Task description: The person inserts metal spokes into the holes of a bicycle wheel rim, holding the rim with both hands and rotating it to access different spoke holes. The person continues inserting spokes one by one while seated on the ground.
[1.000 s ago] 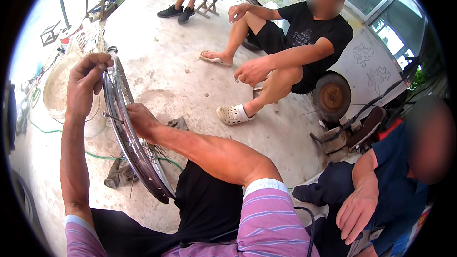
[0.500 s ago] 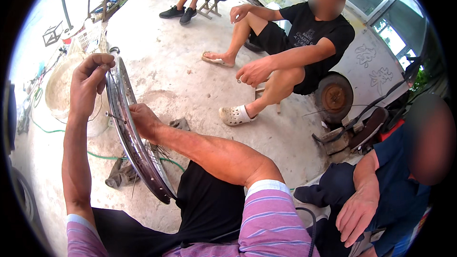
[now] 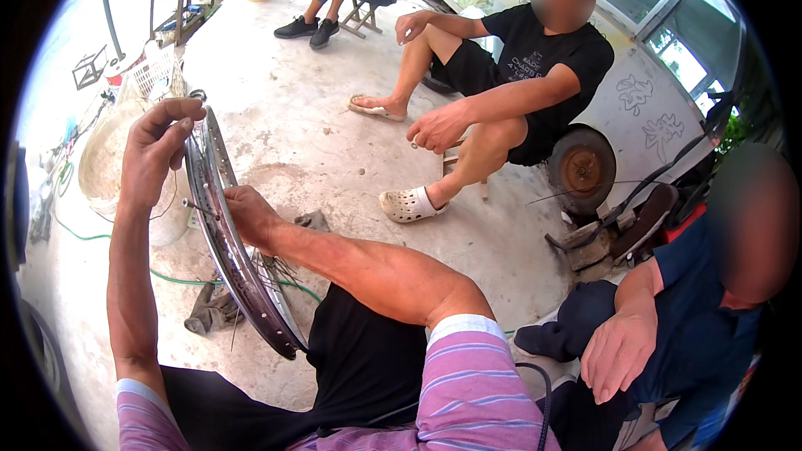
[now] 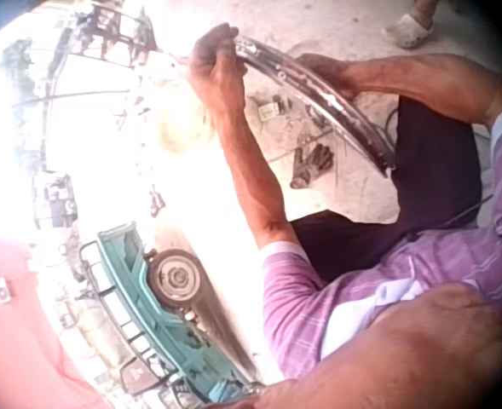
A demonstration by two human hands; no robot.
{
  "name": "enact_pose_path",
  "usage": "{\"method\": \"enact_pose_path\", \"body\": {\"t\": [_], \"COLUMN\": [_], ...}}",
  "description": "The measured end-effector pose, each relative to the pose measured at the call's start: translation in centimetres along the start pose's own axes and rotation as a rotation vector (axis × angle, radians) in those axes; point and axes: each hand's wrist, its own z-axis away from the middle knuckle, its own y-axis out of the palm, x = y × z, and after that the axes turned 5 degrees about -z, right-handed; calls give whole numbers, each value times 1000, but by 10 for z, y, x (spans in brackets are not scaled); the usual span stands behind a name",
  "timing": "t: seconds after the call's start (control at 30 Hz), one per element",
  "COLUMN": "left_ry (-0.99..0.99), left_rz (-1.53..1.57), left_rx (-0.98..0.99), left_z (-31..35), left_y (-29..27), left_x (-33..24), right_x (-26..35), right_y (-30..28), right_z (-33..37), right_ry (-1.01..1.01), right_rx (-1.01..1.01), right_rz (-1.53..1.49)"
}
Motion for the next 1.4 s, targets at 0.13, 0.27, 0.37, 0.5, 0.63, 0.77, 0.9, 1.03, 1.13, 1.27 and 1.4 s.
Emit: {"method": "enact_pose_path", "body": {"t": [0.13,0.27,0.37,0.5,0.63,0.77,0.9,1.03,1.13,1.27,1.4], "left_ry": [187,-32,-51,30,-2,-42,47,-7,-37,12,-69], "left_rz": [-182,-9,90,-65,-107,18,-196,-6,38,-105,13], "left_rx": [-108,-12,11,-31,-10,37,-72,-24,-10,-29,26], "left_z": [-8,-3,0,-2,-1,2,2,2,3,2,3], "left_y": [-1,-6,-3,-1,-5,-6,-3,-8,-6,-7,-9], "left_x": [18,4,-3,3,7,-4,3,5,1,12,4], "right_x": [3,2,3,5,3,-1,1,-2,-3,0,-6], "right_y": [1,2,0,3,3,-3,-8,-5,-5,1,-6], "right_z": [0,2,2,2,3,2,2,2,1,1,-2], "right_ry": [12,20,10,16,15,2,1,24,1,7,24], "right_rx": [3,-19,-24,-34,-6,-2,113,66,32,43,75], "right_rz": [-7,-25,-7,0,-62,-49,-15,-68,-133,-139,-81]}}
